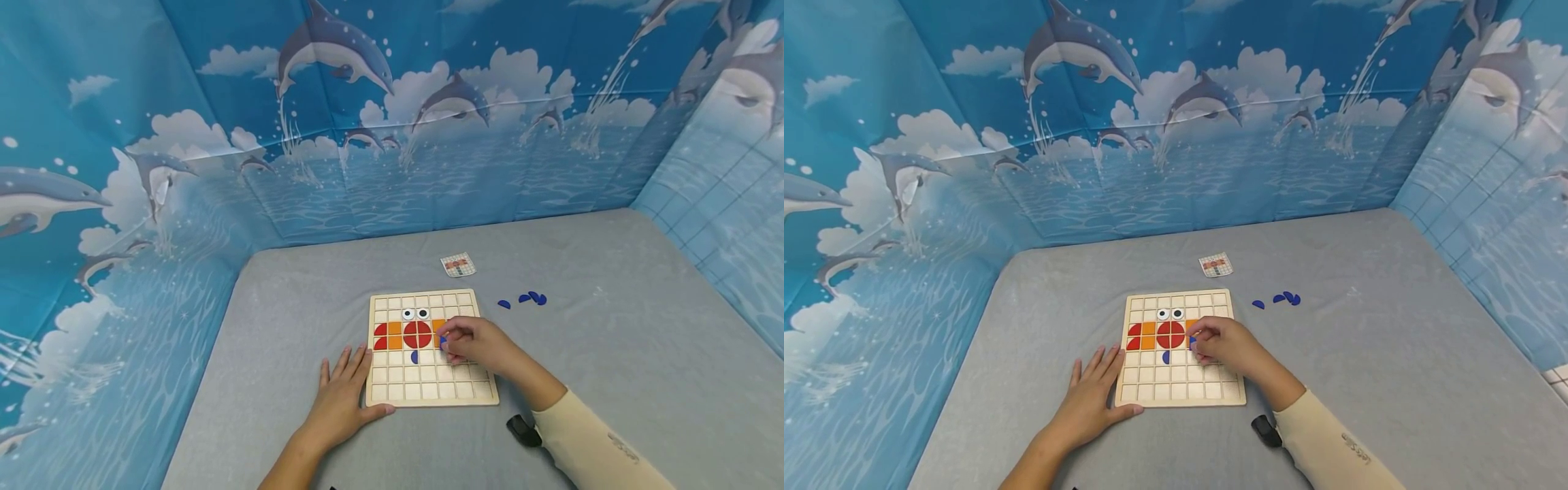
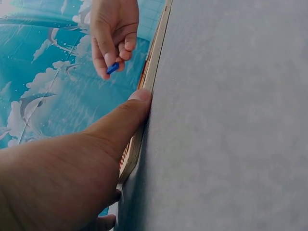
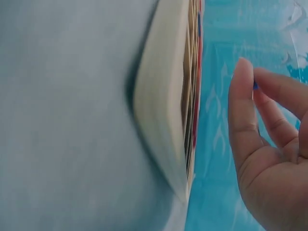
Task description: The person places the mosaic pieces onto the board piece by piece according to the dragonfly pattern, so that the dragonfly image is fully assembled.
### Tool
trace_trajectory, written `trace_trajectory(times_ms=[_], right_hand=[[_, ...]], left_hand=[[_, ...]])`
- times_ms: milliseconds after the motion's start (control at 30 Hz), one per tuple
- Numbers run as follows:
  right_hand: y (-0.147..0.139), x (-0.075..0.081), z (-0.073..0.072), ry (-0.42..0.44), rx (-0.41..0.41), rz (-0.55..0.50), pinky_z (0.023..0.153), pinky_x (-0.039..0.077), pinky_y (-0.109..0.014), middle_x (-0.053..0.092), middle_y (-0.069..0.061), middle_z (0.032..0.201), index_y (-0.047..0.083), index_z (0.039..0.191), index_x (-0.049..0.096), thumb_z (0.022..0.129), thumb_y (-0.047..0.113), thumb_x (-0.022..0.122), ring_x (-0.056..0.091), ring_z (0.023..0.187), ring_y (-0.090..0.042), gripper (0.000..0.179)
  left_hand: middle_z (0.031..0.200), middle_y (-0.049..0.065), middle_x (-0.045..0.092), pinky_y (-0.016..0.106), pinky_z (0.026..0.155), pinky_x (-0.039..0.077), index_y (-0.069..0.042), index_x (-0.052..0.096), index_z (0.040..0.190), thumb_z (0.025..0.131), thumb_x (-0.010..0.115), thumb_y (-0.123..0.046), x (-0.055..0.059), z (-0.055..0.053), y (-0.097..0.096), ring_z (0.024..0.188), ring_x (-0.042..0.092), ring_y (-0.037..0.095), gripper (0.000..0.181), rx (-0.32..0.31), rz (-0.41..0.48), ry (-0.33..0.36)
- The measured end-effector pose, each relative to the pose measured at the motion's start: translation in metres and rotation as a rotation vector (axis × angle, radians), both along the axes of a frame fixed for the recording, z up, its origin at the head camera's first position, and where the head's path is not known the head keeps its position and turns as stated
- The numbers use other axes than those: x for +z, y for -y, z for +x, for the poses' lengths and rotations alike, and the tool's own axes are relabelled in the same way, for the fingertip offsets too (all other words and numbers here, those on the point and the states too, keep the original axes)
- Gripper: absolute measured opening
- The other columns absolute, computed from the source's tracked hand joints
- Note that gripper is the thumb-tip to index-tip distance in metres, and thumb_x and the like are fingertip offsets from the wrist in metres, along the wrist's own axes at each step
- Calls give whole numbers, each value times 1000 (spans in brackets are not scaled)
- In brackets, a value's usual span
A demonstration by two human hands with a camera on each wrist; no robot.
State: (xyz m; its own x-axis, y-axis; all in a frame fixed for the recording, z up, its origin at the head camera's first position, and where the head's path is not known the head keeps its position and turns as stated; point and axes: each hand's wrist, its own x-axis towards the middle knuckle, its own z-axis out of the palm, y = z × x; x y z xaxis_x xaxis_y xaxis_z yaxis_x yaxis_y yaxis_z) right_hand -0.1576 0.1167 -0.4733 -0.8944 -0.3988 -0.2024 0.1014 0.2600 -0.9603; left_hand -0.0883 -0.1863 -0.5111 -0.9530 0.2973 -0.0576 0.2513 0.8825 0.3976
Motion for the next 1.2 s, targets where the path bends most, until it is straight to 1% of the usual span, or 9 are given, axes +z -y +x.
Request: trace_trajectory(times_ms=[100,267,433,567,733,900,1067,1200], right_hand=[[8,-1,2,-8,5,5,70,63,-37,65,-15,89,-5,116,66,95,4,66,71,75,-24,23],[19,-2,4,-31,0,43,64,62,-34,67,-14,84,-4,111,68,93,0,64,70,69,-21,19],[29,-5,3,-11,-15,85,61,60,-33,65,-11,82,1,108,70,92,0,65,67,66,-19,17],[33,-8,2,-5,-11,109,58,59,-31,65,-10,81,3,106,70,92,-1,65,66,63,-19,16],[35,-10,2,-7,-1,144,56,57,-30,65,-7,78,2,101,68,92,1,66,64,61,-17,10],[38,-9,4,-9,-11,191,54,56,-29,65,-7,74,4,96,68,92,4,67,61,57,-15,3],[41,-8,5,1,-38,230,49,55,-29,66,-6,75,6,95,68,92,7,70,62,55,-15,4],[43,-7,5,-6,-52,253,46,51,-27,66,-6,74,7,93,68,91,9,71,61,53,-15,4]], left_hand=[[167,8,30,74,118,9,-12,32,160,79,71,-71,-1,0,0,156,20,39,107,-2,-1,-8],[167,8,30,74,118,8,-12,32,160,80,69,-72,-1,1,0,156,20,38,106,-7,-6,-19],[167,7,30,74,118,9,-12,32,160,80,69,-71,0,1,1,156,21,38,106,-11,-14,-28],[167,7,30,74,118,10,-12,32,159,81,69,-72,0,1,1,156,22,38,105,-13,-17,-27],[167,7,29,74,118,10,-13,32,160,81,68,-72,1,1,1,156,22,39,105,-15,-17,-25],[167,8,29,74,118,10,-12,31,160,81,69,-71,2,2,2,156,21,39,105,-18,-14,-25],[167,7,29,74,118,10,-13,31,160,81,68,-71,2,2,2,156,21,38,105,-18,-12,-26],[167,7,29,74,118,9,-13,31,160,81,68,-71,2,2,2,156,20,38,105,-16,-9,-22]])
